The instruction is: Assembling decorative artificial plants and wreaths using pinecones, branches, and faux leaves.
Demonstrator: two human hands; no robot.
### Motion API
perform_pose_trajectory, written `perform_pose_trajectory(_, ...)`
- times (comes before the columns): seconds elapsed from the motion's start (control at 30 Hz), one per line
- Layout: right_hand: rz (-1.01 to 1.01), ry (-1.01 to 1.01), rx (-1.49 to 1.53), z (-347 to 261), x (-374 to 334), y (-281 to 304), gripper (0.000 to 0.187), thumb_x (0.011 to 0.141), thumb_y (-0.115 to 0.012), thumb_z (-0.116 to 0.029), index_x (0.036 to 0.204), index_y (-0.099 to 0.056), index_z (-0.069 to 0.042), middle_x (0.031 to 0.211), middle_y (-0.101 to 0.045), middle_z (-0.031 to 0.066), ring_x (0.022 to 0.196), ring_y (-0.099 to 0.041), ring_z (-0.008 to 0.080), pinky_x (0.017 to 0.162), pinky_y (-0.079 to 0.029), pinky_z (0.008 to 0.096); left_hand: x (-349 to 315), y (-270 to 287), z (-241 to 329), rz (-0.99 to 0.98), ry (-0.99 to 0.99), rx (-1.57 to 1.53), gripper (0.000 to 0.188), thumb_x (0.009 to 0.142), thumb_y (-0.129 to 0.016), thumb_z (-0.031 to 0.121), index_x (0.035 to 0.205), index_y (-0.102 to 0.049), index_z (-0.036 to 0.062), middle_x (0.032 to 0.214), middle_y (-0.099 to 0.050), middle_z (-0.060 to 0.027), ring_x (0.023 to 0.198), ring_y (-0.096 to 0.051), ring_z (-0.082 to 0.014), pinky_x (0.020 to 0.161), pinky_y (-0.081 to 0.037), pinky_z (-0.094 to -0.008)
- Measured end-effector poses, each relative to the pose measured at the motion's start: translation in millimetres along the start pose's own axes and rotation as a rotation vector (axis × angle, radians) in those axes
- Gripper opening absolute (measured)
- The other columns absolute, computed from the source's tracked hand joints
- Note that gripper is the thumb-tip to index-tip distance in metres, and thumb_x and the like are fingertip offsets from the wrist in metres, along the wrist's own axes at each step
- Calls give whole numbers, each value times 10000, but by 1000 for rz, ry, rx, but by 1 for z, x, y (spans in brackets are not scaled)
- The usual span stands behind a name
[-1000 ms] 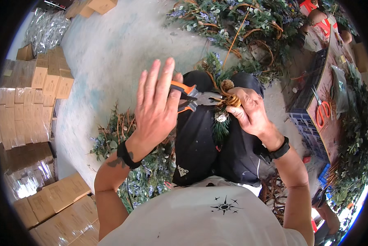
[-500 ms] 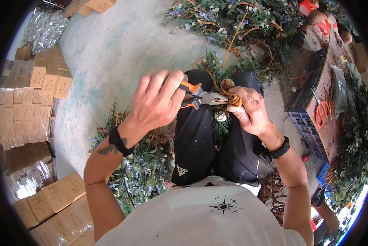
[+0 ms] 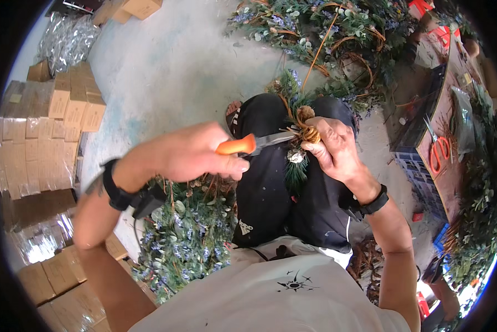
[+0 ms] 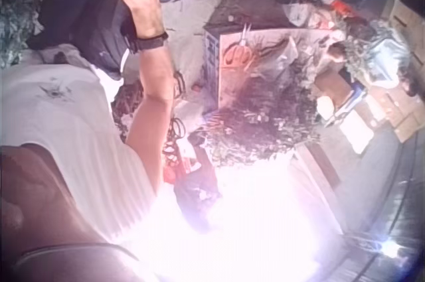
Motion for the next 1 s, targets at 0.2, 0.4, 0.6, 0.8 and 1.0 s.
perform_pose_trajectory(0.2,-28,-54,79,1,-3,3,400,890,-784,-314,1140,-641,-37,1021,-706,181,892,-695,401,761,-573,462,-1,-31,-7,850,-171,438,259,906,-727,149,1022,-693,-80,1254,-656,-213,1051,-686,-330,920,-522,-381)
perform_pose_trajectory(0.4,-97,-15,111,9,-7,-4,401,860,-765,-168,1222,-632,-58,1104,-690,193,962,-689,412,817,-581,471,46,-41,7,1127,-816,891,195,738,-794,112,789,-628,23,1258,-664,-112,981,-657,-272,813,-498,-406)
perform_pose_trajectory(0.6,-93,-38,134,8,-9,-2,403,870,-750,-170,1239,-629,-60,1129,-685,194,985,-684,418,841,-579,472,64,-34,8,1101,-937,921,129,766,-771,109,795,-660,50,1131,-695,-51,902,-669,-249,758,-497,-385)
perform_pose_trajectory(0.8,-93,-31,55,1,-3,1,419,905,-764,-289,1204,-634,-26,1088,-699,190,967,-684,415,824,-568,469,76,-11,9,452,-278,-137,217,895,-739,200,938,-742,-12,917,-751,-90,789,-708,-180,752,-533,-337)
perform_pose_trajectory(1.0,-23,-64,14,0,-7,4,416,904,-767,-286,1199,-634,-24,1094,-698,192,965,-684,417,817,-569,473,45,-20,-2,657,-241,-46,148,933,-706,123,960,-685,-21,1088,-727,-96,1000,-690,-195,913,-512,-316)
Point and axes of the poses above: each hand's wrist, its own x-axis towards the middle knuckle, its own y-axis out of the back of the hand, z = x × y, the point moved 3 cm from there along x, towards the middle knuckle
